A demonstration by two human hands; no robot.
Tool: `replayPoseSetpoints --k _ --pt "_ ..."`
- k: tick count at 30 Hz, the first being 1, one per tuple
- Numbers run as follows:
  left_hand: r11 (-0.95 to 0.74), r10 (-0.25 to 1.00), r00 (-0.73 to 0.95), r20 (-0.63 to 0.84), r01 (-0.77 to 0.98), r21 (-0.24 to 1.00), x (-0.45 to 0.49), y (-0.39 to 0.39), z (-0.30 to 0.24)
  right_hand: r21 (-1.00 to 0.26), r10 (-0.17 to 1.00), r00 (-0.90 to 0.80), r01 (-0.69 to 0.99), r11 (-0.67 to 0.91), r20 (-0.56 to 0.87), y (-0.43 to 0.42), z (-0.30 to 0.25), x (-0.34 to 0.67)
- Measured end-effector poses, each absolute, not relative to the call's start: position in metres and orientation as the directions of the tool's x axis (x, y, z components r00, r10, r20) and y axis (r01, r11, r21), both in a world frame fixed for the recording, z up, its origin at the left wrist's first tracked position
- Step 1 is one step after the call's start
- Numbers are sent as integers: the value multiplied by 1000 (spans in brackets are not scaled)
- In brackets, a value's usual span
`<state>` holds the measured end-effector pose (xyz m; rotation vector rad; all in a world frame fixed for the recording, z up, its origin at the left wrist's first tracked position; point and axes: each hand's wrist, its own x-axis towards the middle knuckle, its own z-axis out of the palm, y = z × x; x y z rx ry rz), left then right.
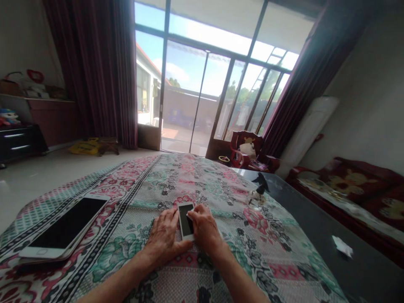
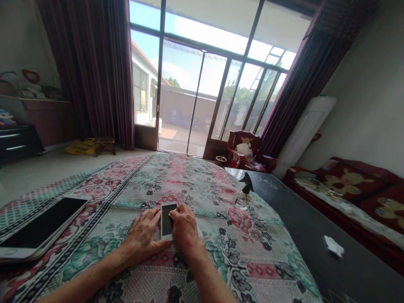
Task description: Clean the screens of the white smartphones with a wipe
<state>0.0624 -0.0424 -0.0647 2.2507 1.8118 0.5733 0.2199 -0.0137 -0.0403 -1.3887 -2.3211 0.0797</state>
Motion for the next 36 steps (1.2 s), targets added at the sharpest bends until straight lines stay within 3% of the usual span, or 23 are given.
replayPoseSetpoints --k 9,26,36 --pt "-257 963 202 176 885 388 60 -44 -60 -322 840 -451 781 535 301 -56 -40 240" --pt "-232 972 194 133 889 396 58 -43 -56 -253 831 -478 799 546 286 25 -28 224" --pt "-252 967 210 147 884 394 58 -44 -56 -205 764 -598 738 642 240 -35 -30 256"
